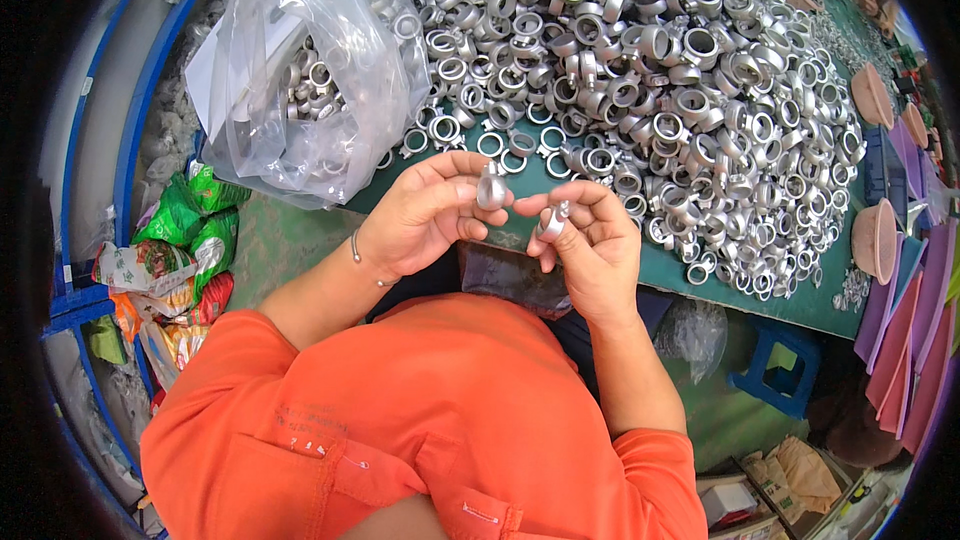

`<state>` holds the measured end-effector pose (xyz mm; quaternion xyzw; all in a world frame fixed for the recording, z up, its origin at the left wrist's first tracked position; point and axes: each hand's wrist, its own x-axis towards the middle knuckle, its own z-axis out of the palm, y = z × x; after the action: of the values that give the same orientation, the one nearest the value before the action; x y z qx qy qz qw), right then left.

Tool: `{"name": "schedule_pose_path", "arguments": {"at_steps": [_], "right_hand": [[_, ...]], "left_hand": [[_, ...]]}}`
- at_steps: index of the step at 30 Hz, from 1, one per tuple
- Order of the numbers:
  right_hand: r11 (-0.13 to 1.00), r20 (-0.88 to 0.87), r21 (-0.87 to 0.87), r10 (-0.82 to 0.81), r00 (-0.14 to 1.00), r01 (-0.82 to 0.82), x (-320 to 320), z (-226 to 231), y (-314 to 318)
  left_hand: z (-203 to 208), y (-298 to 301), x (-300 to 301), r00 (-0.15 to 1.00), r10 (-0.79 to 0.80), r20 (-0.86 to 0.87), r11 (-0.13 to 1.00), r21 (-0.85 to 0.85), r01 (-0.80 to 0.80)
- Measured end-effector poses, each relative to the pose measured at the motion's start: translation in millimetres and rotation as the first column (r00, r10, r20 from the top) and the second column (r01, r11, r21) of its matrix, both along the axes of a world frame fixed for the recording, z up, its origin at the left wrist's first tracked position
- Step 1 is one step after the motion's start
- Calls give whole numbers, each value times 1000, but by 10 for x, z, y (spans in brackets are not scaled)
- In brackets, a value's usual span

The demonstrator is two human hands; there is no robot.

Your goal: The person picks up metal ring components from a large pile on a table, looks at them, and places some into a plastic bag or a container.

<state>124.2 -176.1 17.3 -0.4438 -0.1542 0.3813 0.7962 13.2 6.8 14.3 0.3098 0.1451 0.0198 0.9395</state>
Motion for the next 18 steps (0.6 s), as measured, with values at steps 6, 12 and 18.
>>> {"name": "schedule_pose_path", "arguments": {"at_steps": [6, 12, 18], "right_hand": [[934, 754, -320, 352, 555, -158, 66, 114, -201], [725, 675, -675, 682, 282, -140, 124, 193, -296], [838, 903, -428, 385, 190, 339, 158, 17, 442]], "left_hand": [[44, -187, -183, 978, -204, -40, 823, 535, 193], [9, -163, -242, 974, -225, 8, 155, 988, 27], [-67, 161, 203, 993, 54, 107, -466, 882, -70]]}}
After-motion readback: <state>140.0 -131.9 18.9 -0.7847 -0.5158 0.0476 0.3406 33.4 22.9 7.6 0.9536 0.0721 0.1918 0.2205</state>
